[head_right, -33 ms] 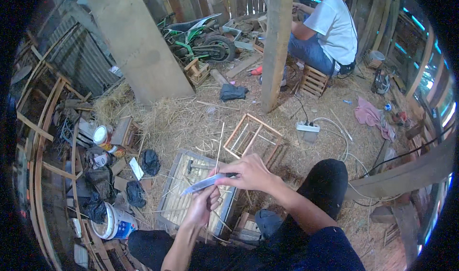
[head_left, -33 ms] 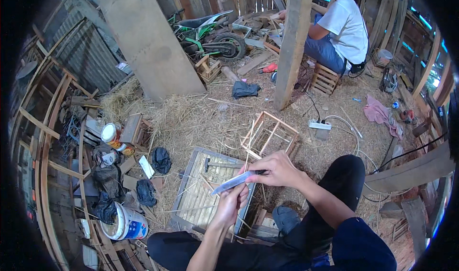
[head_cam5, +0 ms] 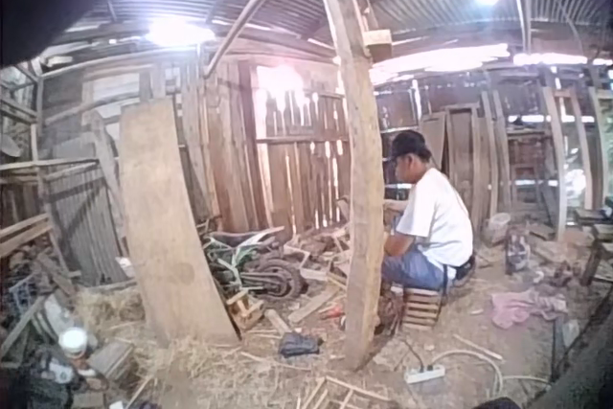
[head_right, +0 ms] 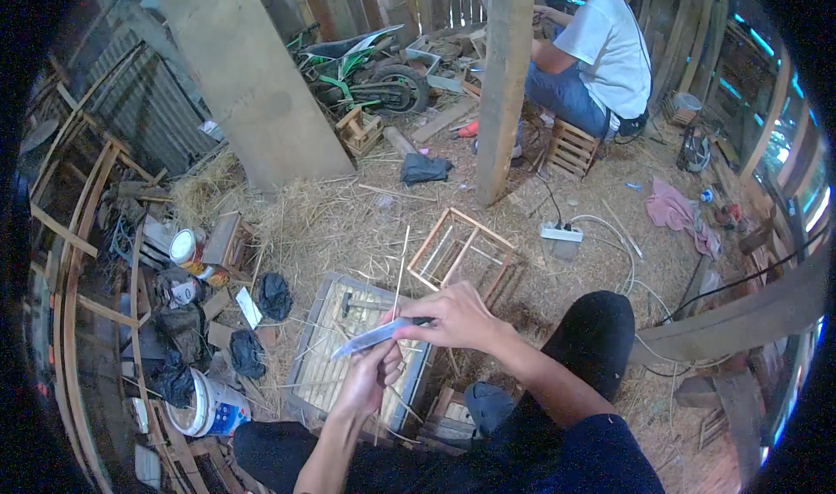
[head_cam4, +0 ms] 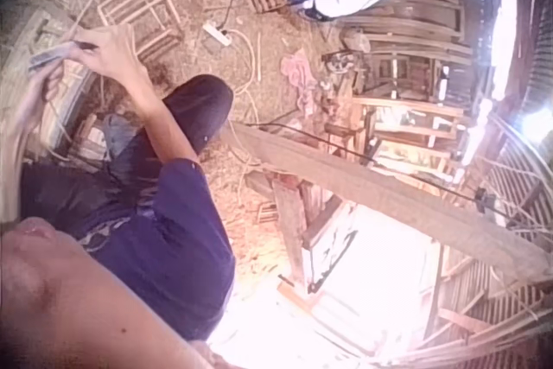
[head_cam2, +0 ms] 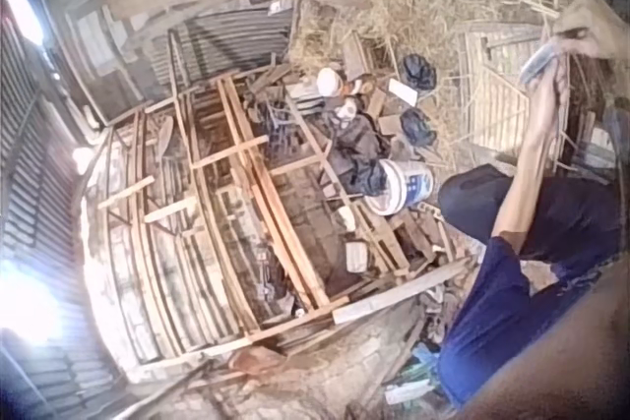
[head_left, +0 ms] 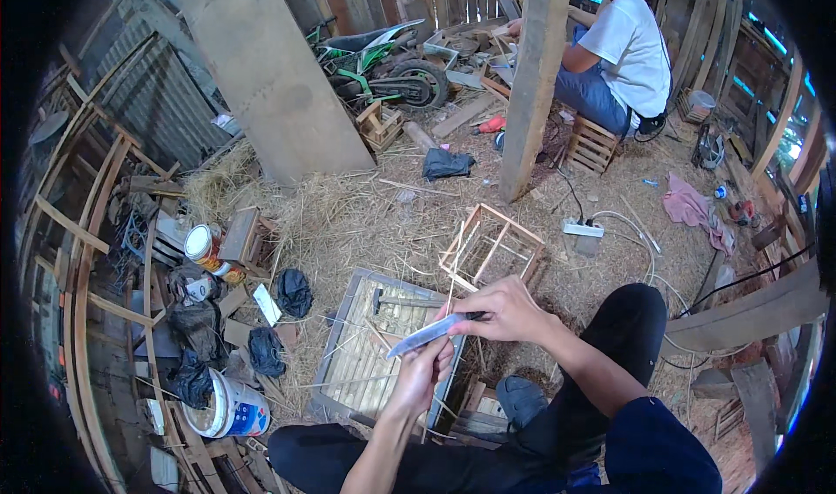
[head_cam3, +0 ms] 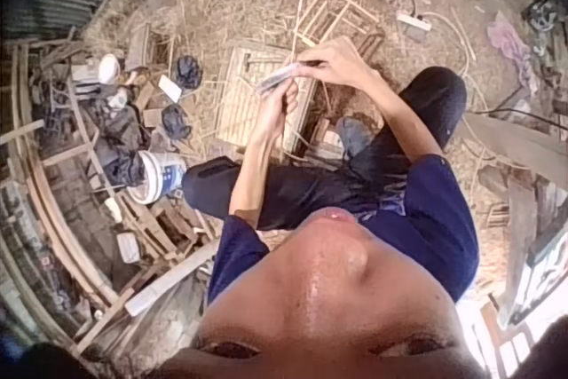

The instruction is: The person whittles and fits thin wooden rods into a small wooden frame by hand using a knife.

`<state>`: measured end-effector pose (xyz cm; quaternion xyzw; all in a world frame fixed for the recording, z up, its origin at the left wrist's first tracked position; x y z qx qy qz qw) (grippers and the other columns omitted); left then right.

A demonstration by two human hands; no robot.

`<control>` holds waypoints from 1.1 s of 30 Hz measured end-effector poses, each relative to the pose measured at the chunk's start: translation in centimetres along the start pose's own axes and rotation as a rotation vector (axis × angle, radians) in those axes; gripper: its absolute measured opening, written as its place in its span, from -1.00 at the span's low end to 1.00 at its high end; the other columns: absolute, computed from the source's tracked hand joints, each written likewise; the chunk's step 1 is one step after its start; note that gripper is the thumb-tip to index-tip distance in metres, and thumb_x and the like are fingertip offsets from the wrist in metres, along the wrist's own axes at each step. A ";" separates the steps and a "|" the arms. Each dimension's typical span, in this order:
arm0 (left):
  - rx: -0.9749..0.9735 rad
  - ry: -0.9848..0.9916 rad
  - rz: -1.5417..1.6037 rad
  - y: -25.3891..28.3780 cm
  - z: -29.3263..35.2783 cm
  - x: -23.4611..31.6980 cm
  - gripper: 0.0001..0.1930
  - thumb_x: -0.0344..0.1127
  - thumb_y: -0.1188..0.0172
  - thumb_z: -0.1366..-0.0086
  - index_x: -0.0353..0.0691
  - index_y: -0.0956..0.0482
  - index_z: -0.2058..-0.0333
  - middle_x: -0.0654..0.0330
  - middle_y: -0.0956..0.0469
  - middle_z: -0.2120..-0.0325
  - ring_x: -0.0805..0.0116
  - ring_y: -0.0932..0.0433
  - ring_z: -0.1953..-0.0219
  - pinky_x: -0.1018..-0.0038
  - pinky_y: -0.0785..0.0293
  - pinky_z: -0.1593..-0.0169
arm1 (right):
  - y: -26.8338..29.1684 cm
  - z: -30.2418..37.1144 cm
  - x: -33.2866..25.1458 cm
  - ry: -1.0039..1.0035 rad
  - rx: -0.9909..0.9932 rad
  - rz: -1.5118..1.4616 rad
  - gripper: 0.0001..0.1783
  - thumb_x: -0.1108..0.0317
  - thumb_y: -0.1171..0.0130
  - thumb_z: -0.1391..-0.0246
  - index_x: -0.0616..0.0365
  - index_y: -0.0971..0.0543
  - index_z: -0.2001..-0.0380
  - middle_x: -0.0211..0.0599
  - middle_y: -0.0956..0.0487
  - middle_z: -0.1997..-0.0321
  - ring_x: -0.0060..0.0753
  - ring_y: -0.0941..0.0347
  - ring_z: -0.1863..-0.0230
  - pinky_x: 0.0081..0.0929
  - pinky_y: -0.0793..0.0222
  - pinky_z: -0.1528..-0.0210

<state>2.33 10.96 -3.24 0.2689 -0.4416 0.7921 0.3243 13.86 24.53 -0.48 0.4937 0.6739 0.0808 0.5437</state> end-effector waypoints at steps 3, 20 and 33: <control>0.039 0.005 0.040 -0.5 0.5 0.1 -0.49 -0.34 -0.04 -0.45 -0.12 -0.23 -0.35 0.51 -0.11 0.60 0.70 -0.05 0.62 0.67 0.09 0.58 | 0.3 0.5 0.5 0.008 0.026 0.014 -0.66 0.03 -0.45 0.04 0.00 -0.76 0.27 -0.31 -0.67 0.53 -0.41 -0.55 0.63 -0.52 -0.35 0.57; 0.020 -0.064 0.106 0.8 1.3 2.4 -0.49 -0.30 0.01 -0.51 -0.12 -0.19 -0.38 0.48 -0.13 0.58 0.71 -0.05 0.62 0.69 0.05 0.59 | 0.3 -1.2 1.4 0.075 0.147 0.150 -0.63 -0.04 -0.46 0.11 0.02 -0.75 0.39 -0.31 -0.64 0.58 -0.33 -0.57 0.60 -0.44 -0.40 0.53; 0.222 -0.166 -0.079 5.0 3.4 3.7 -0.51 -0.21 -0.04 -0.49 -0.18 -0.28 -0.32 0.40 -0.33 0.56 0.71 -0.10 0.65 0.70 0.02 0.61 | -0.5 -3.5 -0.4 0.059 0.157 0.192 -0.63 0.01 -0.44 0.07 0.11 -0.73 0.38 -0.27 -0.67 0.52 -0.27 -0.62 0.54 -0.42 -0.45 0.49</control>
Point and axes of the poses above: each hand's wrist, its own z-axis away from the middle knuckle, its own y-axis out of the back of the hand, x = y × z, the point moved 4 cm from there along -z, towards the middle knuckle
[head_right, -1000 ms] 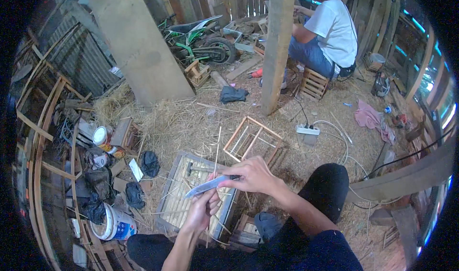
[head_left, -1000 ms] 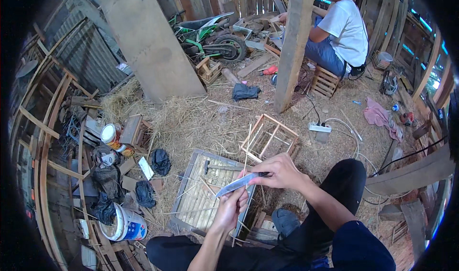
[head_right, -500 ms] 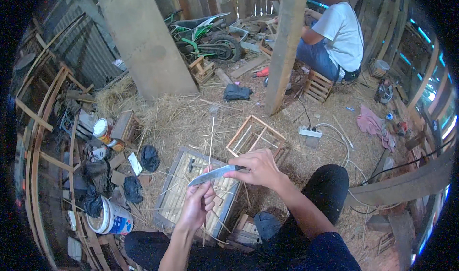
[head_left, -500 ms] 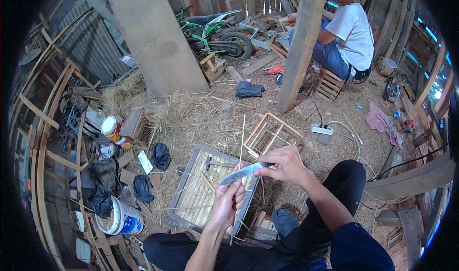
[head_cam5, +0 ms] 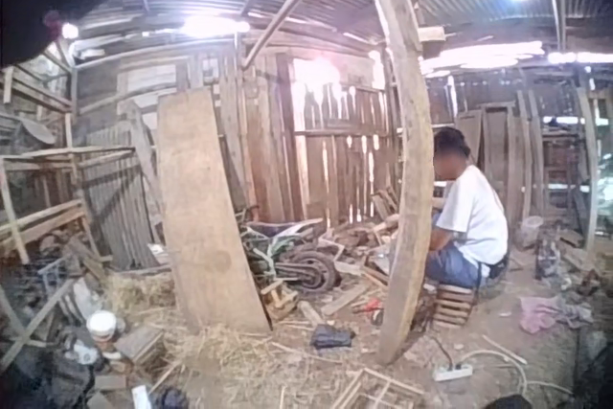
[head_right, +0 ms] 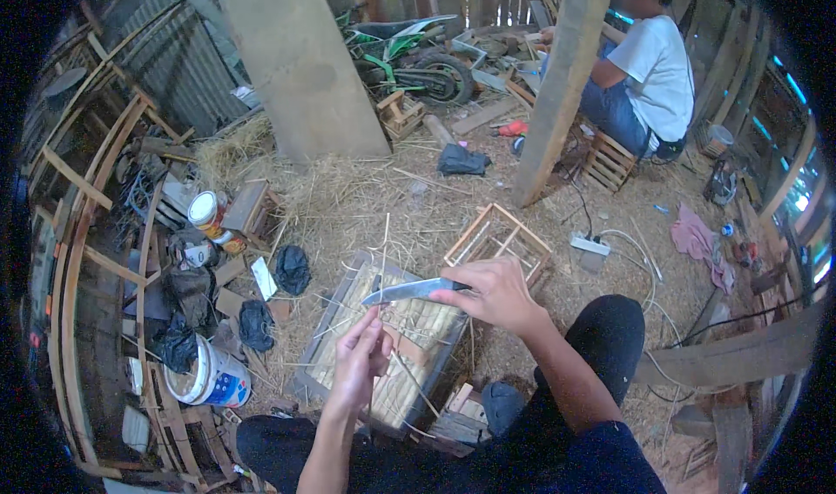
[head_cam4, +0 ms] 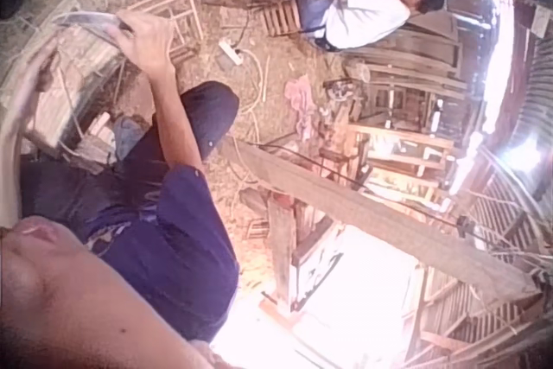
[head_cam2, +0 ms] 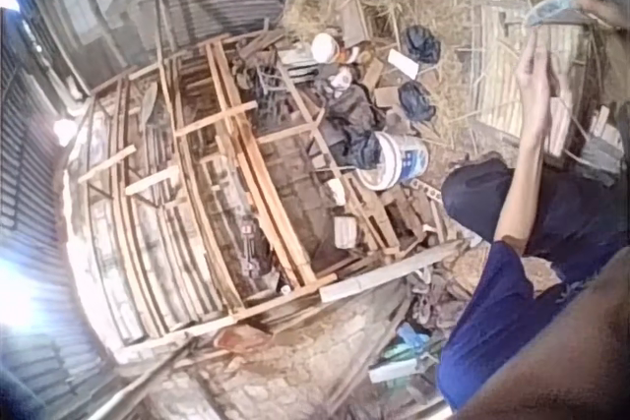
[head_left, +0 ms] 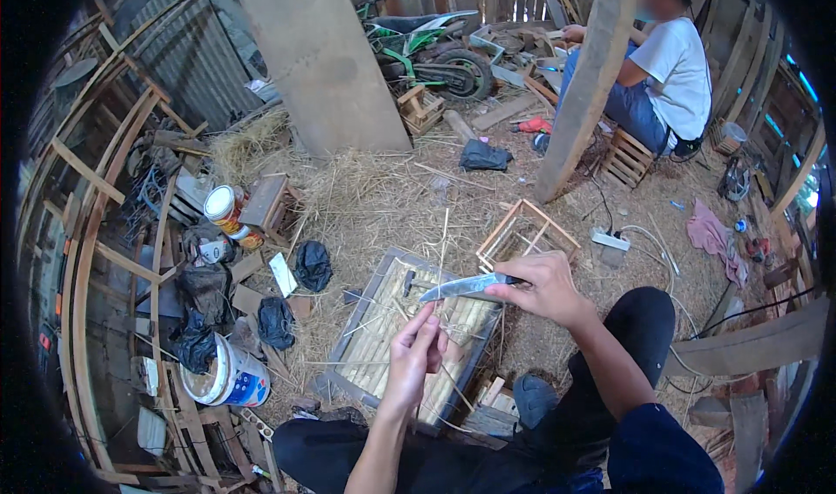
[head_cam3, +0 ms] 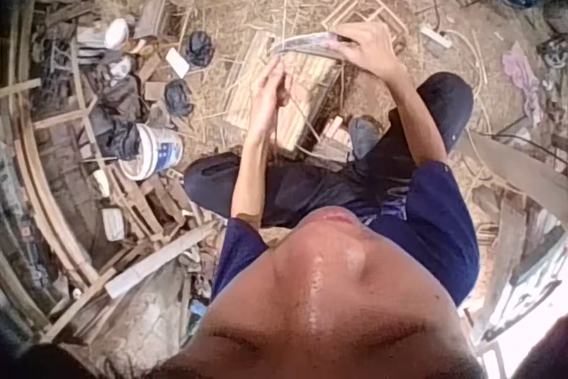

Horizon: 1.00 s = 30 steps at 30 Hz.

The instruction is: The person whittles and fits thin wooden rods into a small wooden frame by hand using a knife.

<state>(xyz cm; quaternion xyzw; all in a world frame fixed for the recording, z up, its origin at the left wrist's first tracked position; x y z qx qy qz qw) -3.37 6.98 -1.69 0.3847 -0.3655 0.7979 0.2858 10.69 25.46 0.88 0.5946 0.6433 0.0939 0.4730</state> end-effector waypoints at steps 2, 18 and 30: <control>-0.042 -0.084 -0.072 0.2 -0.6 0.5 -0.60 -0.17 -0.08 -0.47 -0.22 -0.43 -0.17 0.33 -0.47 0.52 0.73 -0.11 0.69 0.68 0.02 0.63 | 0.1 -0.2 -0.2 0.012 -0.005 0.011 -0.62 0.00 -0.44 0.07 0.11 -0.73 0.39 -0.27 -0.66 0.52 -0.27 -0.61 0.55 -0.40 -0.43 0.51; -0.288 -0.127 -0.120 -6.8 -3.3 -2.9 -0.87 -0.29 0.02 -0.51 -0.17 -0.46 0.15 0.42 -0.40 0.46 0.74 -0.21 0.56 0.70 -0.10 0.54 | 2.8 2.5 0.4 -0.062 -0.019 -0.067 -0.59 -0.11 -0.36 0.00 0.03 -0.73 0.37 -0.25 -0.66 0.51 -0.20 -0.61 0.51 -0.35 -0.45 0.49; -0.149 -0.193 -0.391 -7.0 0.1 -3.1 -0.82 -0.21 -0.02 -0.51 -0.19 -0.44 0.15 0.45 -0.30 0.54 0.69 -0.20 0.57 0.65 -0.11 0.52 | 10.5 3.7 8.8 -0.463 0.346 0.150 -0.60 -0.06 -0.35 -0.05 0.06 -0.72 0.31 -0.24 -0.58 0.61 -0.32 -0.52 0.61 -0.43 -0.38 0.52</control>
Point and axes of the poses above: each hand's wrist, its own z-axis away from the middle knuckle, its own y-axis out of the back of the hand, x = y × z, the point moved 4 cm from there along -z, towards the middle knuckle
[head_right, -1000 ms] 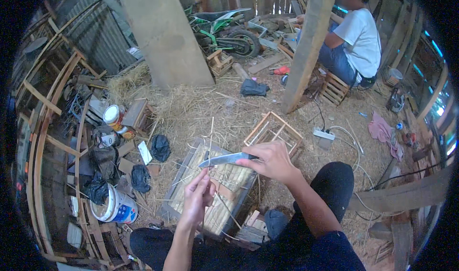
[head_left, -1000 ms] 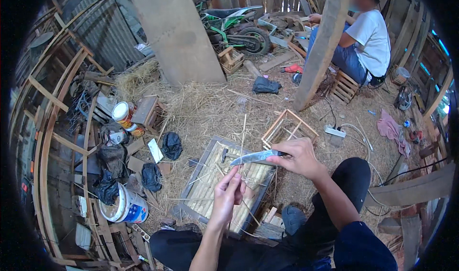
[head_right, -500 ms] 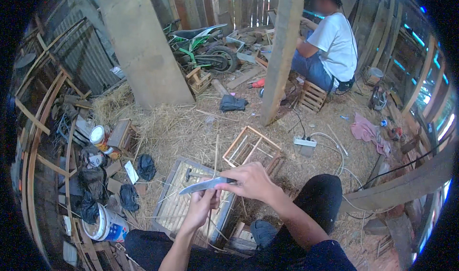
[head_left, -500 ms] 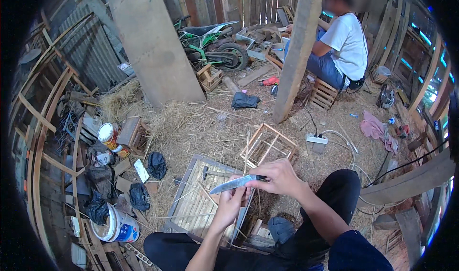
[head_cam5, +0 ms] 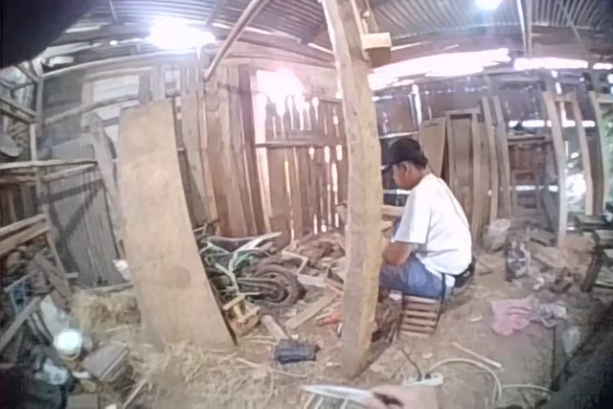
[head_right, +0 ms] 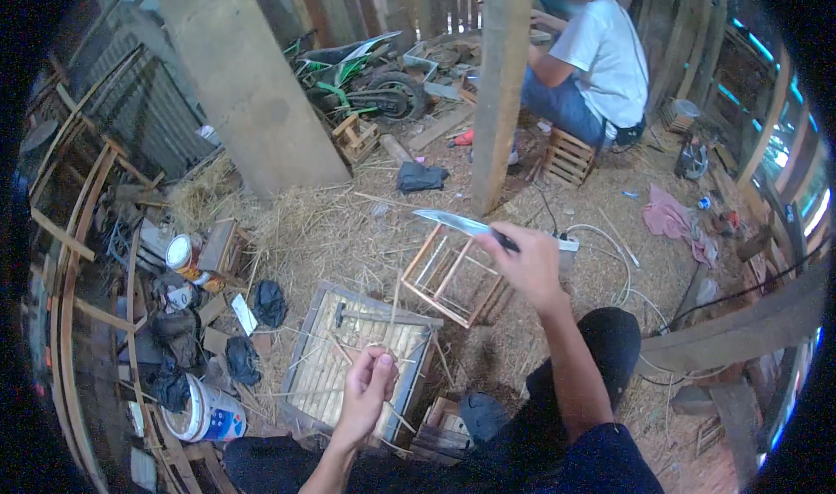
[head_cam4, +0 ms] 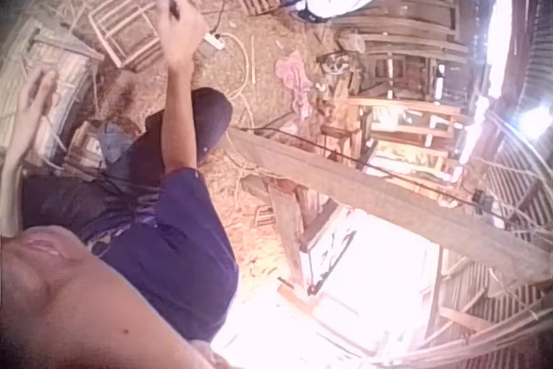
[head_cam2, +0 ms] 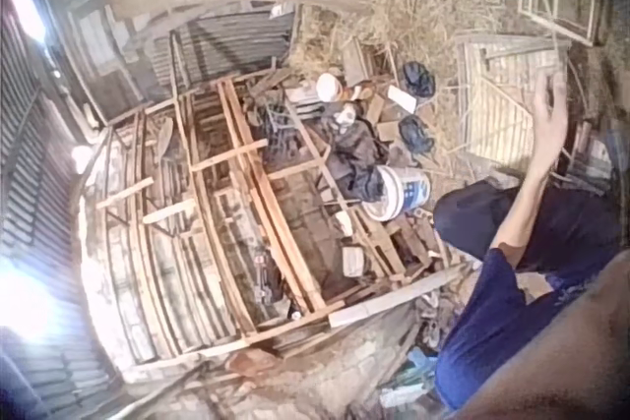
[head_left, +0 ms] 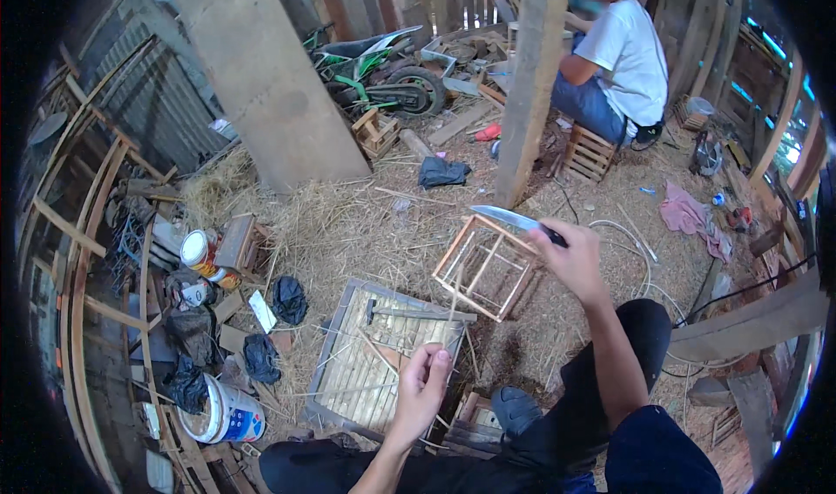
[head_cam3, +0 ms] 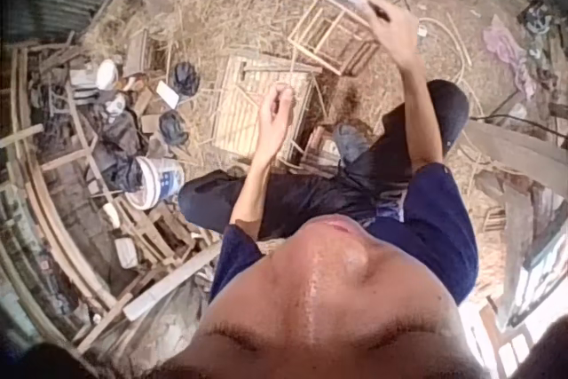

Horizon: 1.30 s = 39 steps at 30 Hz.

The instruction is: The person whittles and fits thin wooden rods into a small wooden frame by hand using a knife.

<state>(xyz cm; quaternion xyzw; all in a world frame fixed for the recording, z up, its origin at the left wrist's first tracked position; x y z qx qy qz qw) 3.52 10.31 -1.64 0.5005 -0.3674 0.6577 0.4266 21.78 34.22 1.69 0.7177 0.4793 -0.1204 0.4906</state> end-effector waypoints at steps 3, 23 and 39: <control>0.072 0.096 0.182 1.2 -0.7 0.8 -0.79 -0.21 -0.02 -0.51 -0.21 -0.45 0.08 0.43 -0.29 0.56 0.68 -0.18 0.57 0.66 -0.12 0.52 | -0.7 1.9 -0.5 -0.038 -0.137 0.024 -0.64 -0.01 -0.31 -0.11 0.08 -0.70 0.27 -0.21 -0.58 0.58 -0.30 -0.53 0.58 -0.40 -0.41 0.48; 0.012 0.002 0.097 1.9 -0.7 0.4 -0.80 -0.30 0.03 -0.52 -0.20 -0.38 -0.03 0.38 -0.40 0.41 0.69 -0.27 0.47 0.69 -0.18 0.45 | -7.3 6.2 -10.3 0.510 -0.521 -0.276 -0.63 -0.09 -0.33 -0.04 -0.02 -0.65 0.39 -0.27 -0.57 0.57 -0.18 -0.55 0.55 -0.30 -0.38 0.54; 0.200 -0.042 0.055 2.6 2.0 -0.4 -0.76 -0.23 0.02 -0.53 -0.30 -0.49 0.18 0.37 -0.41 0.41 0.64 -0.32 0.35 0.61 -0.30 0.26 | -8.3 4.2 -8.1 0.294 -0.346 -0.257 -0.65 -0.04 -0.41 0.02 0.02 -0.72 0.41 -0.31 -0.61 0.58 -0.40 -0.53 0.62 -0.46 -0.36 0.56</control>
Point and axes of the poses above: each hand's wrist, its own z-axis away from the middle knuckle, its own y-axis out of the back of the hand, x = y × z, the point moved 4 cm from there along -z, towards the middle knuckle
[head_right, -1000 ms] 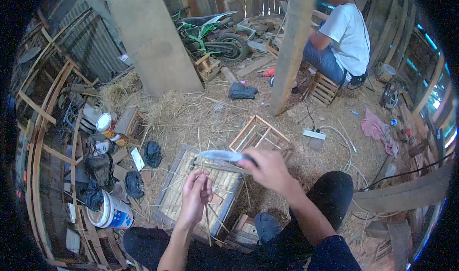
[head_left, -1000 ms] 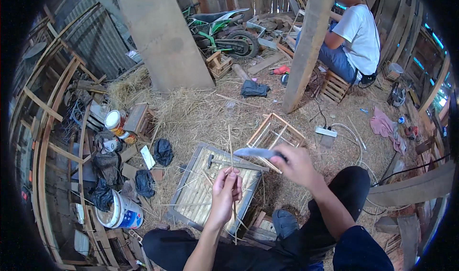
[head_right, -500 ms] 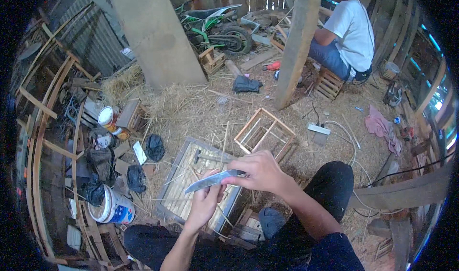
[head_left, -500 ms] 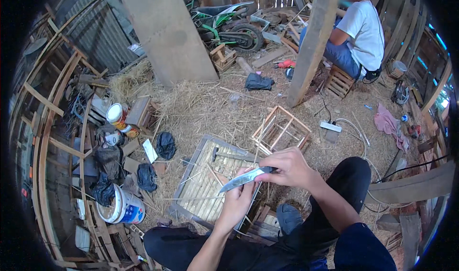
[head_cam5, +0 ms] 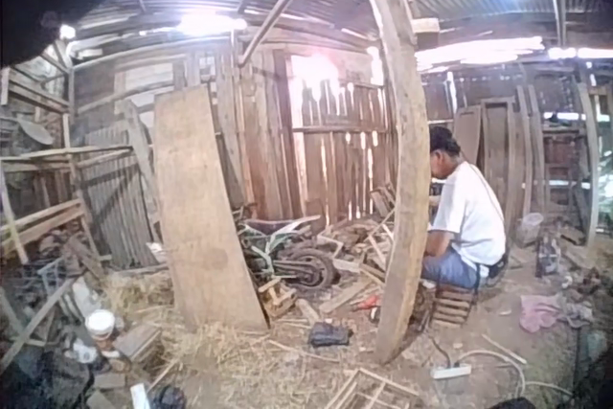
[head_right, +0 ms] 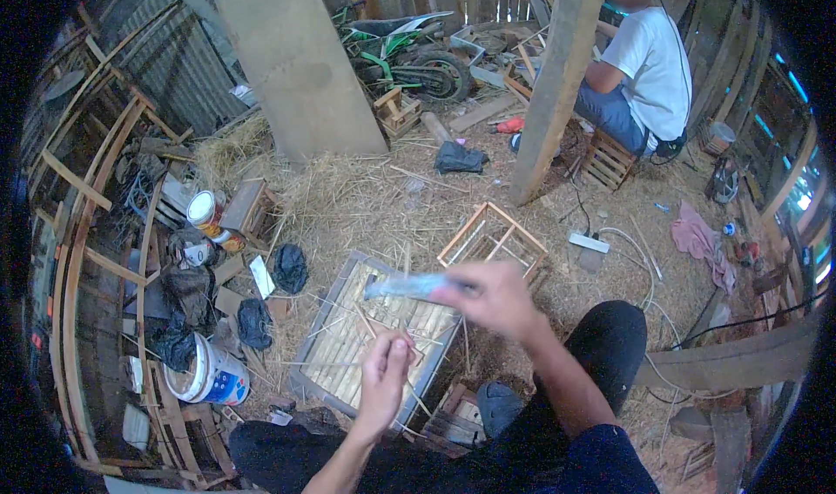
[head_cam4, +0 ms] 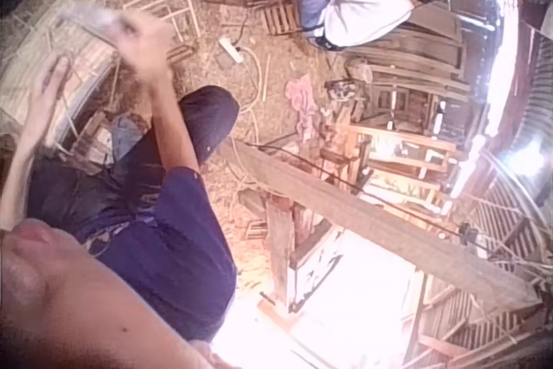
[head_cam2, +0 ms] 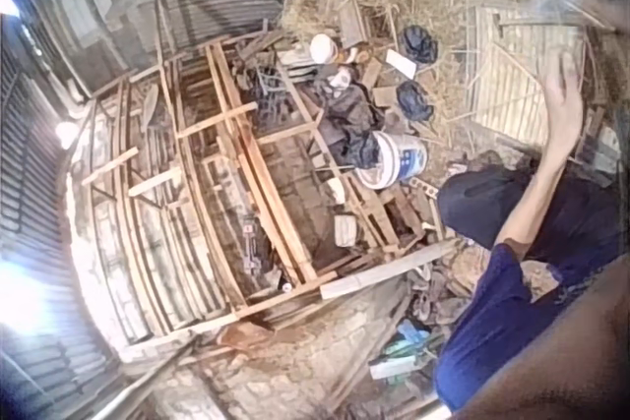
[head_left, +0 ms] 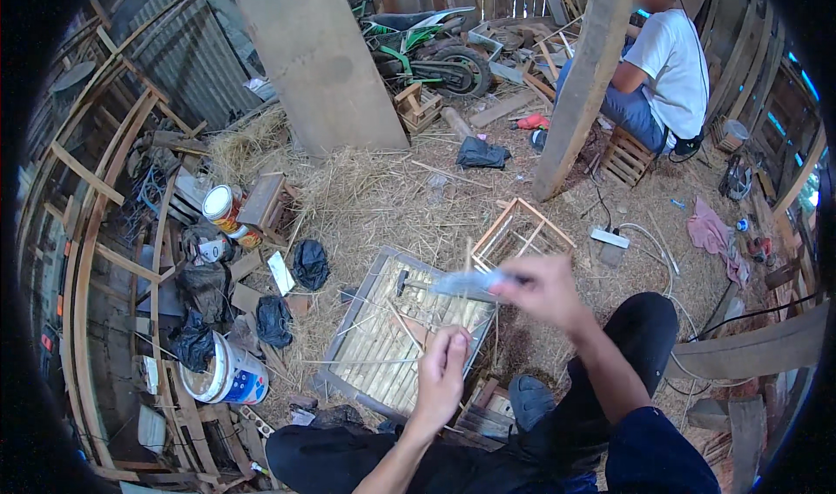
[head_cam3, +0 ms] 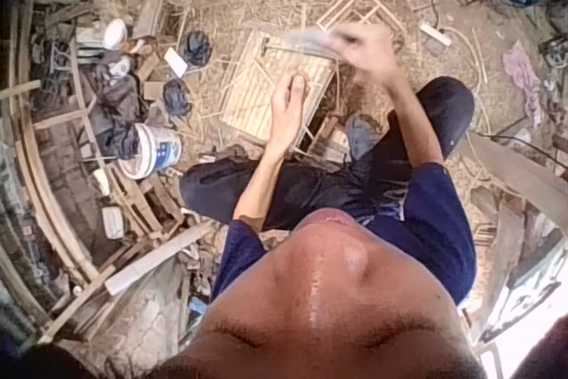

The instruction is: The person whittles and fits thin wooden rods into a small wooden frame by hand using a knife.

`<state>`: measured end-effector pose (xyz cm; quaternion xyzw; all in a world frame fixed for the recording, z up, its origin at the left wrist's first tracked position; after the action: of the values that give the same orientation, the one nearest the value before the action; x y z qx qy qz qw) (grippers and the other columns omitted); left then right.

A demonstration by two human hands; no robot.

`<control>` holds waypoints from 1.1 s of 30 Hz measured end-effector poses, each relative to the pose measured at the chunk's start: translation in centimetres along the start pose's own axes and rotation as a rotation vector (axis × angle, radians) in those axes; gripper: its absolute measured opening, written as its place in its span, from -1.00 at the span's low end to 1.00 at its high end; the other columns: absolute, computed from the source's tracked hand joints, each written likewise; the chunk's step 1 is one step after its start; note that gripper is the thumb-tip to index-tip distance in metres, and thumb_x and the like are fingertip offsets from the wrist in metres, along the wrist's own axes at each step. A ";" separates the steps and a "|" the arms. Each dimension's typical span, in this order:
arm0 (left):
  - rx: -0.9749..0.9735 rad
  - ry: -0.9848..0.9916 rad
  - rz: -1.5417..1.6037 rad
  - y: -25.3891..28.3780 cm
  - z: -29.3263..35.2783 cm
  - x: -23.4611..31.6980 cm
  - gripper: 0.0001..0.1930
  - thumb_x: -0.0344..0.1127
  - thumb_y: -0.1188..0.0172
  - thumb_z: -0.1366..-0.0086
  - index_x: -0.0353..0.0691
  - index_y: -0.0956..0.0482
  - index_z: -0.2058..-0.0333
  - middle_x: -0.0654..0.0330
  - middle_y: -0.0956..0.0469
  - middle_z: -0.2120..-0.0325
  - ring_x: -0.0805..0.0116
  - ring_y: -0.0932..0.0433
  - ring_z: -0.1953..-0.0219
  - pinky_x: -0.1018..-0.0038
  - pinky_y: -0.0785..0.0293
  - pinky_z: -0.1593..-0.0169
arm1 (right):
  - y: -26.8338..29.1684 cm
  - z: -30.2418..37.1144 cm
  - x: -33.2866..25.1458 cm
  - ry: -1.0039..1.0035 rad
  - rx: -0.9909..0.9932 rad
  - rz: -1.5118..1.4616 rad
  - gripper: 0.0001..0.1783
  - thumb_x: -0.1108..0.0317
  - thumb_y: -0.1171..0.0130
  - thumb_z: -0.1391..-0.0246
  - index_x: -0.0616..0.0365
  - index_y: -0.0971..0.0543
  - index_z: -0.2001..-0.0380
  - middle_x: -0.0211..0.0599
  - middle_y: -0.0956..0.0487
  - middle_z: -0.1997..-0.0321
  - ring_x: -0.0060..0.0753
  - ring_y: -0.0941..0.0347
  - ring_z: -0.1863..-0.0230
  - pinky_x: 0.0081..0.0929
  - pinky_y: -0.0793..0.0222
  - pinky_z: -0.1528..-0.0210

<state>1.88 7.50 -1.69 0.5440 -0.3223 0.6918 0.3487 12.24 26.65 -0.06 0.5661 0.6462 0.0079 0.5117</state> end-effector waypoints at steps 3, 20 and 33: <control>-0.070 -0.042 -0.047 -1.0 1.3 -0.3 -0.75 -0.21 0.01 -0.52 -0.29 -0.51 0.19 0.38 -0.40 0.45 0.65 -0.30 0.40 0.62 -0.26 0.32 | 4.6 -1.2 4.3 -0.191 0.246 0.158 -0.67 0.02 -0.37 -0.07 0.08 -0.71 0.36 -0.25 -0.59 0.60 -0.48 -0.48 0.64 -0.47 -0.37 0.54; -0.025 0.188 0.307 2.0 -3.8 -2.2 -0.77 -0.12 0.05 -0.53 -0.14 -0.44 0.13 0.41 -0.35 0.51 0.66 -0.26 0.54 0.67 -0.23 0.45 | -3.1 1.0 -3.5 0.101 -0.335 -0.047 -0.57 -0.11 -0.27 -0.11 0.07 -0.58 0.37 -0.23 -0.56 0.57 -0.14 -0.54 0.56 -0.29 -0.41 0.51; -0.078 0.124 0.189 0.6 -3.4 -0.6 -0.81 -0.26 0.10 -0.51 -0.15 -0.38 0.32 0.46 -0.17 0.62 0.68 -0.05 0.67 0.62 0.05 0.61 | -4.0 -0.2 -3.1 0.134 -0.269 -0.031 -0.65 -0.01 -0.31 -0.09 0.07 -0.63 0.37 -0.20 -0.55 0.61 -0.12 -0.52 0.60 -0.26 -0.35 0.55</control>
<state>-0.28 9.91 -3.02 0.4532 -0.3769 0.7409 0.3221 8.72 23.03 -0.28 0.4807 0.6805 0.1243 0.5389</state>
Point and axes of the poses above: each hand's wrist, its own z-axis away from the middle knuckle, its own y-axis out of the back of the hand, x = y × z, the point moved 4 cm from there along -z, towards the middle knuckle
